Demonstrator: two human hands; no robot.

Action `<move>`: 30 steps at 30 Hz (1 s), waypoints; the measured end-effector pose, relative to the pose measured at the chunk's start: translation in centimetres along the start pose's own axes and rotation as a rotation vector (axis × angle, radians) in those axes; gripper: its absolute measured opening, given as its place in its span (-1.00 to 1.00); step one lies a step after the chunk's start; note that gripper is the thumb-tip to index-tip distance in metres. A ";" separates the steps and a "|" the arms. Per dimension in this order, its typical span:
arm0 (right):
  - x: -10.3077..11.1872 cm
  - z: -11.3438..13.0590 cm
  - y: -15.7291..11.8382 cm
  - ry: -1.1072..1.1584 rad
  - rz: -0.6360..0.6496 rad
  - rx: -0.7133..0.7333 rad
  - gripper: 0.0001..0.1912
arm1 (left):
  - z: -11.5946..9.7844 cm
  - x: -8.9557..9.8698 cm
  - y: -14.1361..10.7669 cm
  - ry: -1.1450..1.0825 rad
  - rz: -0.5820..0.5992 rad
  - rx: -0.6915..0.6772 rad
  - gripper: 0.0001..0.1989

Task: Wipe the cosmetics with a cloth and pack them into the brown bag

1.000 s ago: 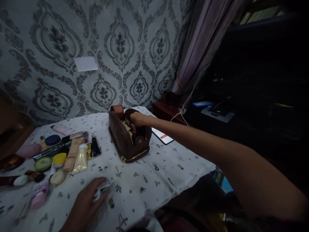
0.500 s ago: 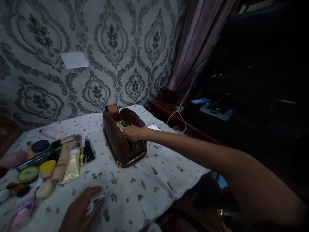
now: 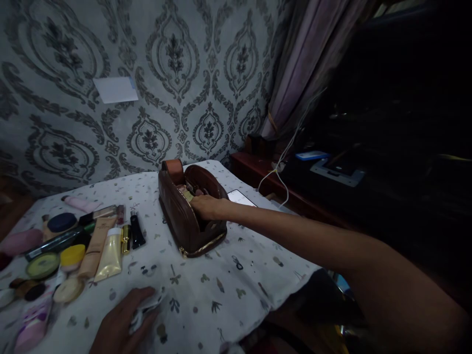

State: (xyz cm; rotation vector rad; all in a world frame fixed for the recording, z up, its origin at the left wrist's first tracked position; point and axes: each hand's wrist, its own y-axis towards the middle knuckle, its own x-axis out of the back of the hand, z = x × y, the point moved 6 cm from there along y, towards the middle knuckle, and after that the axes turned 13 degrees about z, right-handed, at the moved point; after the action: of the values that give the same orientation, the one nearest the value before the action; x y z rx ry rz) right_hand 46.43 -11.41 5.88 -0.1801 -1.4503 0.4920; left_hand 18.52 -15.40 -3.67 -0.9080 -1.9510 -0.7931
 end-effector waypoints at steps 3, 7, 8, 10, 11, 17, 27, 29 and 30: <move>-0.1 -0.4 0.0 0.018 -0.003 0.007 -0.66 | 0.2 -0.1 0.0 -0.005 0.031 0.015 -0.62; 1.3 -0.5 -0.7 0.035 -0.045 0.076 -0.60 | 0.5 -0.9 -0.1 -0.006 0.115 0.000 -0.64; 2.1 -0.5 -1.2 0.056 -0.087 0.087 -0.57 | 0.6 -1.0 -0.1 -0.001 0.117 0.001 -0.65; 4.3 -0.7 -2.6 0.125 -0.206 0.059 -0.59 | 0.7 -1.1 -0.3 0.010 0.114 -0.004 -0.66; 5.5 -1.0 -3.4 0.162 -0.276 0.019 -0.62 | 0.7 -1.2 -0.3 0.014 0.114 -0.009 -0.66; 7.5 -1.7 -4.9 0.047 -0.350 -0.106 -0.69 | 0.2 -0.6 0.0 0.009 0.082 -0.010 -0.65; 0.4 -0.1 1.0 -0.226 -0.029 0.080 -0.55 | 0.0 -0.6 -0.1 0.012 0.046 -0.011 -0.69; 0.1 -0.1 1.1 -0.222 -0.031 0.057 -0.56 | 0.2 -0.9 0.0 0.021 0.082 -0.026 -0.70; 0.1 -0.1 1.0 -0.222 -0.042 0.052 -0.58 | 0.3 -0.9 0.0 0.025 0.092 -0.035 -0.70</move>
State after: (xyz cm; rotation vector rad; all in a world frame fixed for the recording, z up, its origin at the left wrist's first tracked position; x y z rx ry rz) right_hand 46.27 -10.45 5.55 -0.0542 -1.6529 0.5280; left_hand 18.75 -15.49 -4.62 -0.9967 -1.8651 -0.7839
